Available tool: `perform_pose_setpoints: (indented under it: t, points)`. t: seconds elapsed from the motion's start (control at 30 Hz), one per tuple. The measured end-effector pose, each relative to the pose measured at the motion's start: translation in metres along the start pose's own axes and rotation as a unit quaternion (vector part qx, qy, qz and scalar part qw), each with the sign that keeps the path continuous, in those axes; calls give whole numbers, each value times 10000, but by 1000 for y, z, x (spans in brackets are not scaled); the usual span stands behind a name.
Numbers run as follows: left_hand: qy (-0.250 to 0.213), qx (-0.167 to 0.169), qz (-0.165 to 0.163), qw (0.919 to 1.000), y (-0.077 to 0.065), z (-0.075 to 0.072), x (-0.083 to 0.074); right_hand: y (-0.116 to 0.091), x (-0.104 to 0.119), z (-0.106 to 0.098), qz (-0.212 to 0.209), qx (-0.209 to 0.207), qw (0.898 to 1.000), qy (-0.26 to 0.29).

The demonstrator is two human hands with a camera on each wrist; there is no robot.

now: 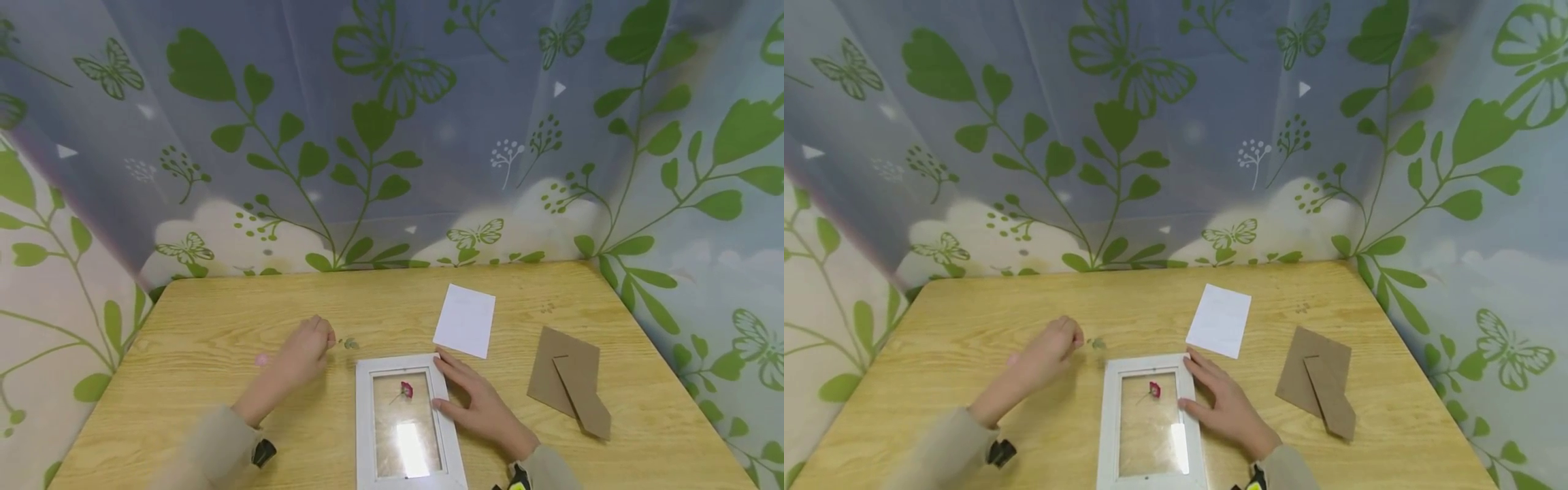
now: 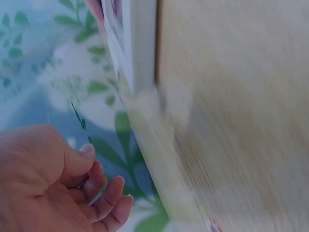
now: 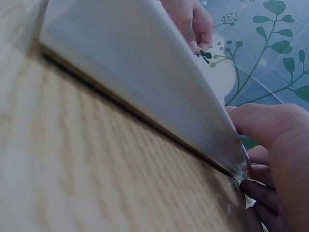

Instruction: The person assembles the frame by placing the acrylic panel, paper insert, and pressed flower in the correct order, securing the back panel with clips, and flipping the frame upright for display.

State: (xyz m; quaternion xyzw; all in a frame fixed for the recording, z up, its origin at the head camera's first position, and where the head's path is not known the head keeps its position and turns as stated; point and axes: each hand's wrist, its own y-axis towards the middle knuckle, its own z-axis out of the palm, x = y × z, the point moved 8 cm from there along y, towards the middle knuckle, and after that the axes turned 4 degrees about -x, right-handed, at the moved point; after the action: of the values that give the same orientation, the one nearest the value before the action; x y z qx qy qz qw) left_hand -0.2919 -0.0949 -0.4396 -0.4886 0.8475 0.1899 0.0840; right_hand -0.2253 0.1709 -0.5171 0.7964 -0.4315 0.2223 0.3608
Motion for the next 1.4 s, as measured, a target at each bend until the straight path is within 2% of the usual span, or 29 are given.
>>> perform_pose_setpoints:
  t: [0.17,0.37,0.53,0.77,0.9,1.1,1.4]
  points:
    - [-185,142,346,9991,-12,7,-33,1,1,1,5,36,10000,32]
    - [-253,150,777,9965,-24,16,-64,1,2,-1,105,44,9999,86]
    - [-181,351,821,9958,-37,27,-83,2,3,-1,40,9,10000,69]
    - [207,493,919,9943,-52,41,-107,1,3,-2,-1,-85,10000,51]
    - [416,516,993,9928,-57,51,-115,1,4,-3,-29,-129,9999,35]
    - [705,598,932,9913,-64,64,-118,1,3,-2,-43,-110,9999,68]
    - [479,510,810,9943,-65,64,-119,0,2,-2,-29,-132,9999,45]
